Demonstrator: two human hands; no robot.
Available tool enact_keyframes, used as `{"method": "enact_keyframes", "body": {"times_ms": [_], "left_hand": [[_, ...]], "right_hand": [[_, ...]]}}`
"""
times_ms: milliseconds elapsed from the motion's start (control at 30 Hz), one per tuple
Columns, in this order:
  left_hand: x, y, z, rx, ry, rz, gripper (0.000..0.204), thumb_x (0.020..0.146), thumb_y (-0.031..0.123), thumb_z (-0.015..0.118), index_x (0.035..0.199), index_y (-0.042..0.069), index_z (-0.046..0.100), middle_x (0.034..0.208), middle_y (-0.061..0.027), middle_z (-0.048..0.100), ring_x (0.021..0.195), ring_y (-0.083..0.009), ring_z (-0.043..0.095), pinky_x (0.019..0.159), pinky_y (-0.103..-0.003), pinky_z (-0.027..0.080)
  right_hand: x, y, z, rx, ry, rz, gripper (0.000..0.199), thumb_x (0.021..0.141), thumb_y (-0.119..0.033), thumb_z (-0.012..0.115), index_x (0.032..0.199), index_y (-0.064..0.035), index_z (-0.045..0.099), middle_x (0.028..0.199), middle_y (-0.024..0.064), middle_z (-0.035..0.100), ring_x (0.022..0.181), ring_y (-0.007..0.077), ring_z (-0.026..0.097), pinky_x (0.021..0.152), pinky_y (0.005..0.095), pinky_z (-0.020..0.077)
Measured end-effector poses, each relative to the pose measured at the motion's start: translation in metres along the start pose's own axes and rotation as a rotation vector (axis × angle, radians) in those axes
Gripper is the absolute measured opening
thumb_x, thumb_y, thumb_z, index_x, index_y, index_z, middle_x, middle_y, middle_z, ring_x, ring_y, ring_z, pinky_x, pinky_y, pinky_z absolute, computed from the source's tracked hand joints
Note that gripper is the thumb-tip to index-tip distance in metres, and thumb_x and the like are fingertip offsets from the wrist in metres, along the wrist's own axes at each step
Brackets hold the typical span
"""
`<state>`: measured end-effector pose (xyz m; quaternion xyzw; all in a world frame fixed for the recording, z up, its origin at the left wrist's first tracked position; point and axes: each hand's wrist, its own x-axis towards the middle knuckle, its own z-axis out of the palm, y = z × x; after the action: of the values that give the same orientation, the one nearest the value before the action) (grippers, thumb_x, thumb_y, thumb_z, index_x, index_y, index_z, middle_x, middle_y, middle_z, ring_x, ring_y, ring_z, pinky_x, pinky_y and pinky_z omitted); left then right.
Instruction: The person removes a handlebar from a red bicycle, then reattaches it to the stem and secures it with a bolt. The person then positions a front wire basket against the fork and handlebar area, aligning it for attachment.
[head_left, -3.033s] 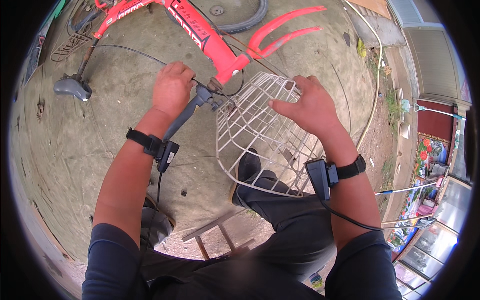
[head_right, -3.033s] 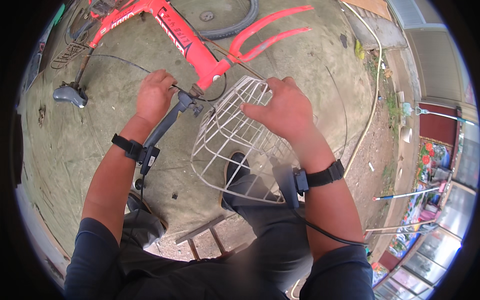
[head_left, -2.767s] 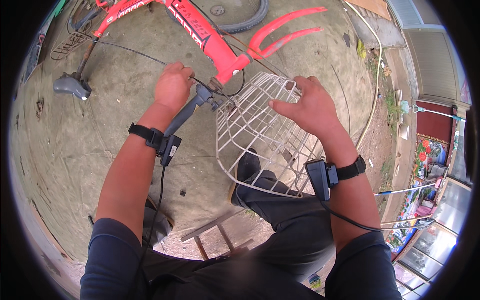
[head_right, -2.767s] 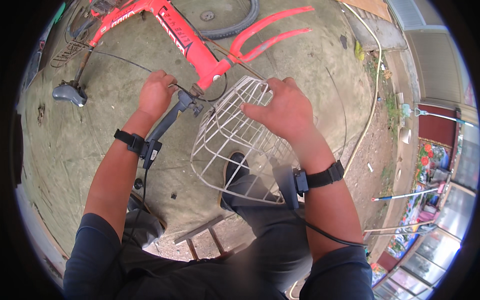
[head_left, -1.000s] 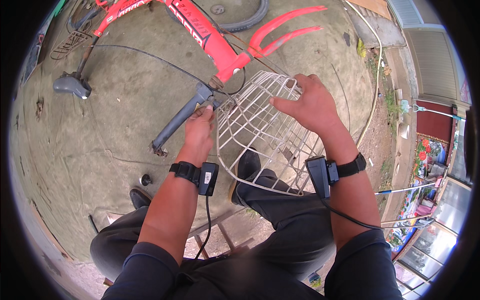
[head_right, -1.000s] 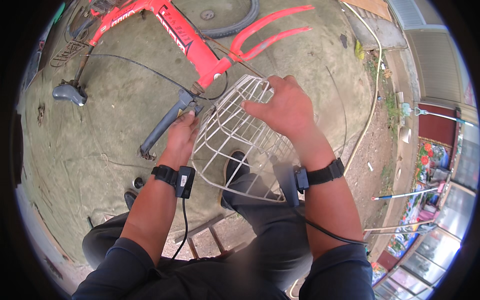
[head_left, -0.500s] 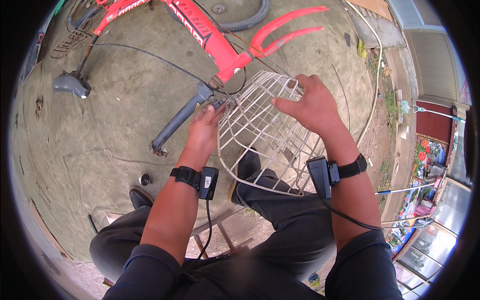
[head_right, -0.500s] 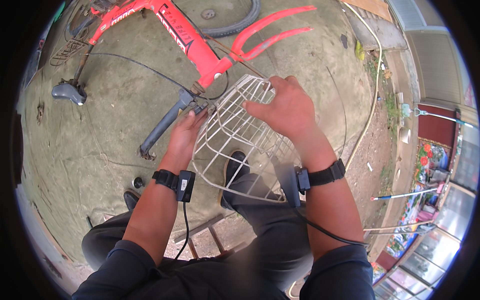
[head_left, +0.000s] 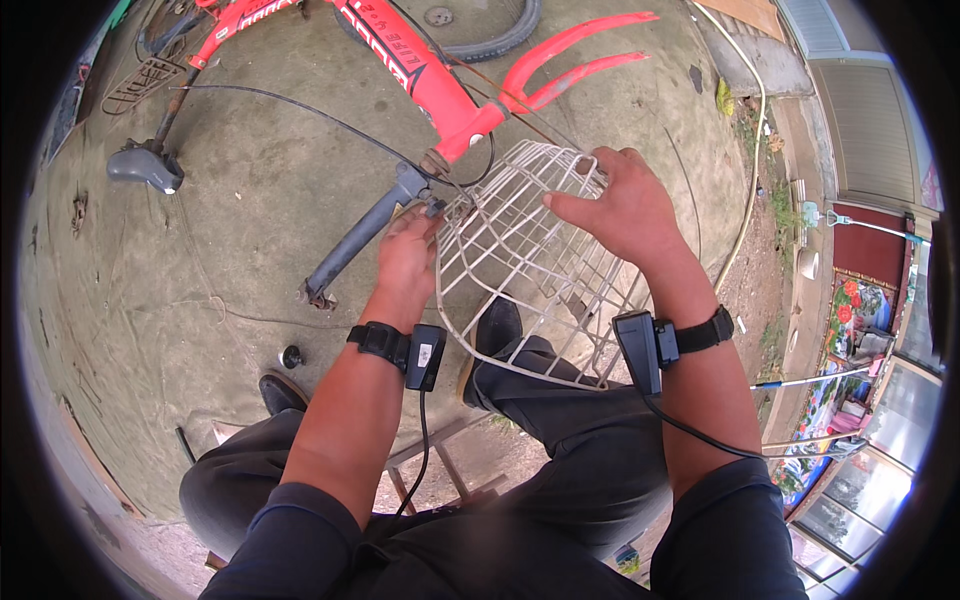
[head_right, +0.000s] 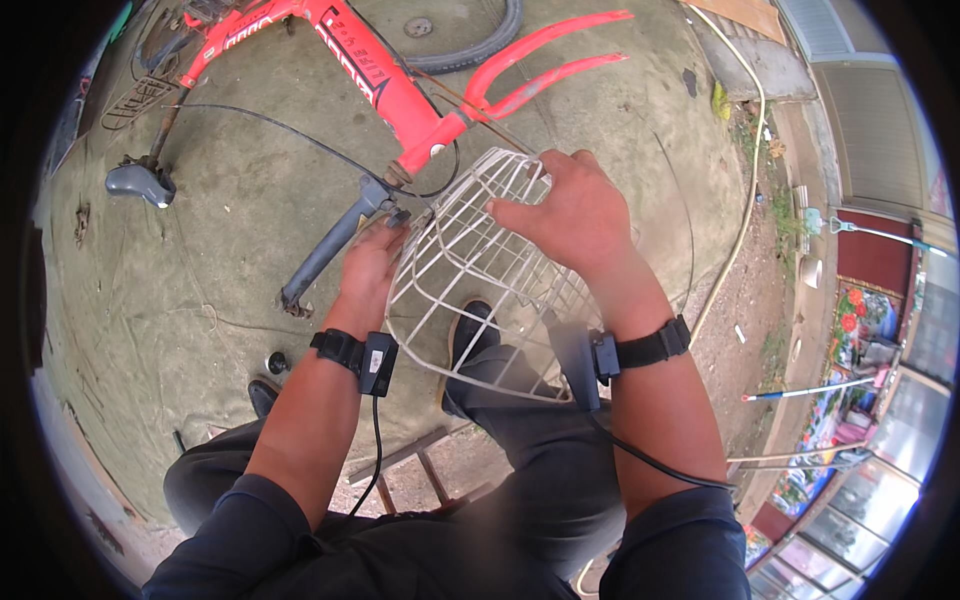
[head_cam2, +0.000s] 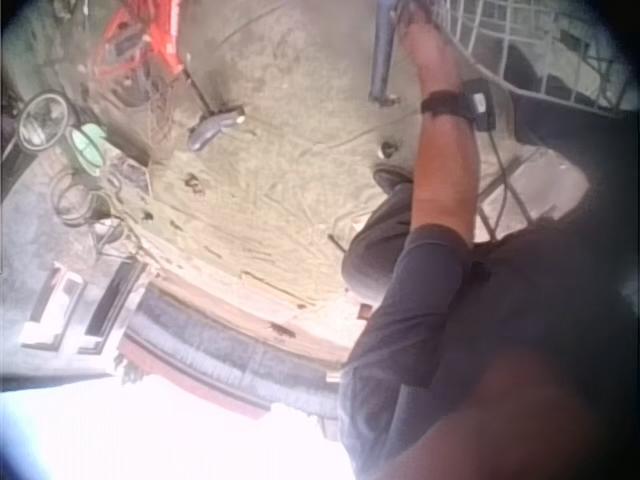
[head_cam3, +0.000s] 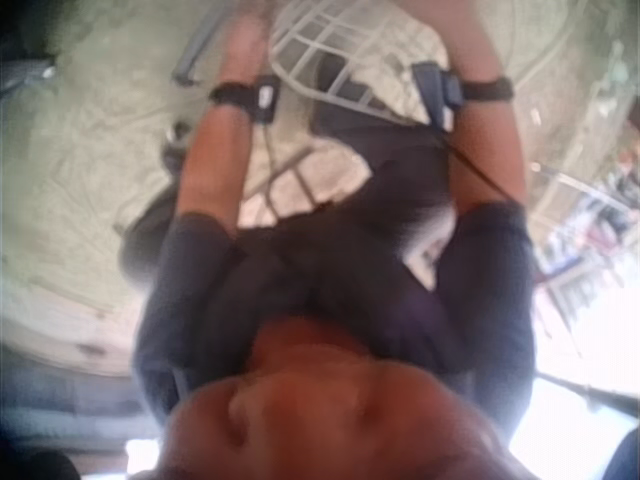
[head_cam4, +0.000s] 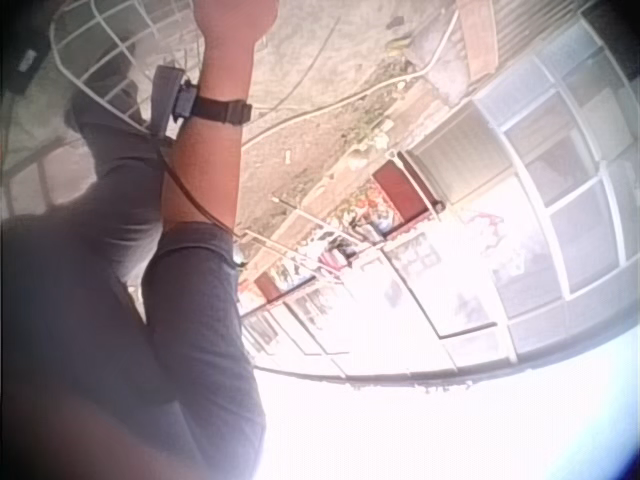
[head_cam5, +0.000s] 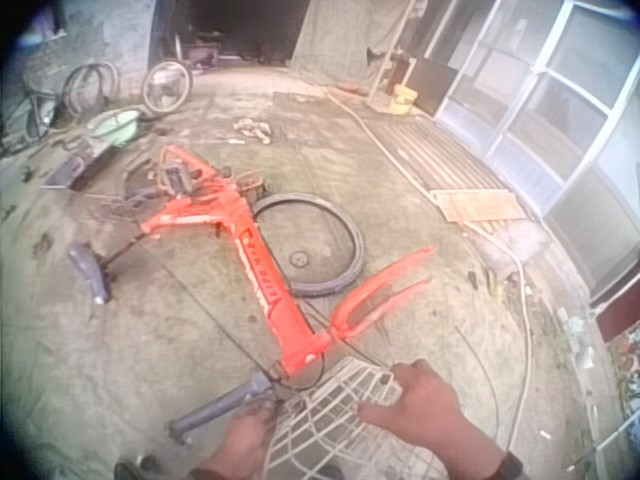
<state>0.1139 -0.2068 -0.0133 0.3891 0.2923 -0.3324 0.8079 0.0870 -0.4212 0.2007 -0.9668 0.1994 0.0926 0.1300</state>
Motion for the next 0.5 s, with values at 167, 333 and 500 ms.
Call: {"method": "enact_keyframes", "body": {"times_ms": [167,333,500], "left_hand": [[-0.008,0.007,-0.007,-0.285,-0.205,-0.028,0.044,0.103,0.013,0.047,0.141,-0.009,0.046,0.144,-0.0264,0.054,0.139,-0.038,0.048,0.124,-0.047,0.03],[0.002,-0.006,-0.015,-0.216,-0.268,0.026,0.043,0.105,0.017,0.052,0.14,-0.007,0.047,0.146,-0.0247,0.053,0.141,-0.0363,0.045,0.124,-0.046,0.03],[0.01,-0.009,-0.016,0.05,-0.023,-0.002,0.041,0.105,0.019,0.06,0.139,-0.001,0.051,0.138,-0.0137,0.061,0.132,-0.0272,0.054,0.113,-0.042,0.039]], "right_hand": [[0.001,0.0,0.001,-0.017,0.017,-0.003,0.065,0.072,-0.053,0.085,0.11,-0.0028,0.069,0.106,0.0216,0.061,0.099,0.0387,0.065,0.086,0.0449,0.0531],[0.0,0.0,0.001,-0.019,0.012,0.003,0.065,0.072,-0.053,0.085,0.11,-0.0032,0.069,0.107,0.0203,0.062,0.098,0.0373,0.065,0.086,0.0445,0.0532],[-0.001,0.0,0.0,0.008,-0.003,0.01,0.065,0.072,-0.053,0.085,0.11,-0.0029,0.069,0.106,0.0205,0.062,0.098,0.0374,0.065,0.085,0.0443,0.0531]]}}
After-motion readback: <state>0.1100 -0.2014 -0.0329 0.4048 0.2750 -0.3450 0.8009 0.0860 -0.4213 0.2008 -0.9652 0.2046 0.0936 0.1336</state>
